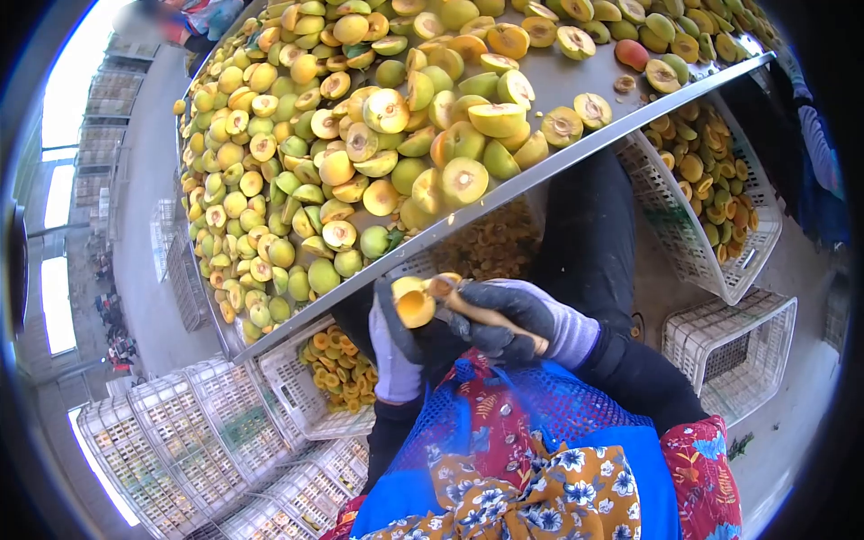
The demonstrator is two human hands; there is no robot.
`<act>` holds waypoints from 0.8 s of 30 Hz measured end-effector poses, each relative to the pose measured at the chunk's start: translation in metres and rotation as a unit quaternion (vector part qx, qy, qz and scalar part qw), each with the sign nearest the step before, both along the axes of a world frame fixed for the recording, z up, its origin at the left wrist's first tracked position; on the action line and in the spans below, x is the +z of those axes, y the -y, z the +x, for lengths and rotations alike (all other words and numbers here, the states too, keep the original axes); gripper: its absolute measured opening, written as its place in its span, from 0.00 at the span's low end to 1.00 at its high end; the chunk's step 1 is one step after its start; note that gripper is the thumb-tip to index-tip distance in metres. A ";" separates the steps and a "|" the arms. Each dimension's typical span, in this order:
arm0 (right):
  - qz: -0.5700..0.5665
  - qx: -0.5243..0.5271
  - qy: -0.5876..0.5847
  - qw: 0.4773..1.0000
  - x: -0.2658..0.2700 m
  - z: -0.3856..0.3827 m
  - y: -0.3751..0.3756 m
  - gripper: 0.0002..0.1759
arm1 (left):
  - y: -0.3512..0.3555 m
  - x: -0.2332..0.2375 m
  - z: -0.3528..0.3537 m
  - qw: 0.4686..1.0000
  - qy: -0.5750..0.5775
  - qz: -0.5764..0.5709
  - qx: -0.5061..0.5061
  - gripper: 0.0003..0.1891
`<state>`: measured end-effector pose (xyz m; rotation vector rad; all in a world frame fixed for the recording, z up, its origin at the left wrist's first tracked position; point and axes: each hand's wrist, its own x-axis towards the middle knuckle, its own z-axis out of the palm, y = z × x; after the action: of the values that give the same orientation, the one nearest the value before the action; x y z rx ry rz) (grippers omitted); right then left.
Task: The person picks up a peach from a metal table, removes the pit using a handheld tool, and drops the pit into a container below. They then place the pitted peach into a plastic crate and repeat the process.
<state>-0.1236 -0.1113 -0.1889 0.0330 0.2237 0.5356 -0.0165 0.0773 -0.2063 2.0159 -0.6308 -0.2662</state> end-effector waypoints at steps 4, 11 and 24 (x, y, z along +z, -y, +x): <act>0.000 -0.010 -0.104 0.995 -0.028 -0.004 0.021 0.26 | -0.080 0.020 0.037 0.918 0.127 0.336 0.170 0.22; -0.064 0.007 -0.097 0.993 -0.028 -0.001 0.009 0.21 | -0.034 0.027 0.125 0.886 0.158 0.406 0.160 0.27; -0.534 0.015 0.033 0.845 0.008 0.016 -0.010 0.16 | -0.011 -0.023 0.131 0.979 0.032 0.153 0.129 0.25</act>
<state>-0.1076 -0.1008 -0.1813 -1.0834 0.4326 0.3824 0.1143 0.0885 -0.2292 2.3848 -0.3773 -0.1486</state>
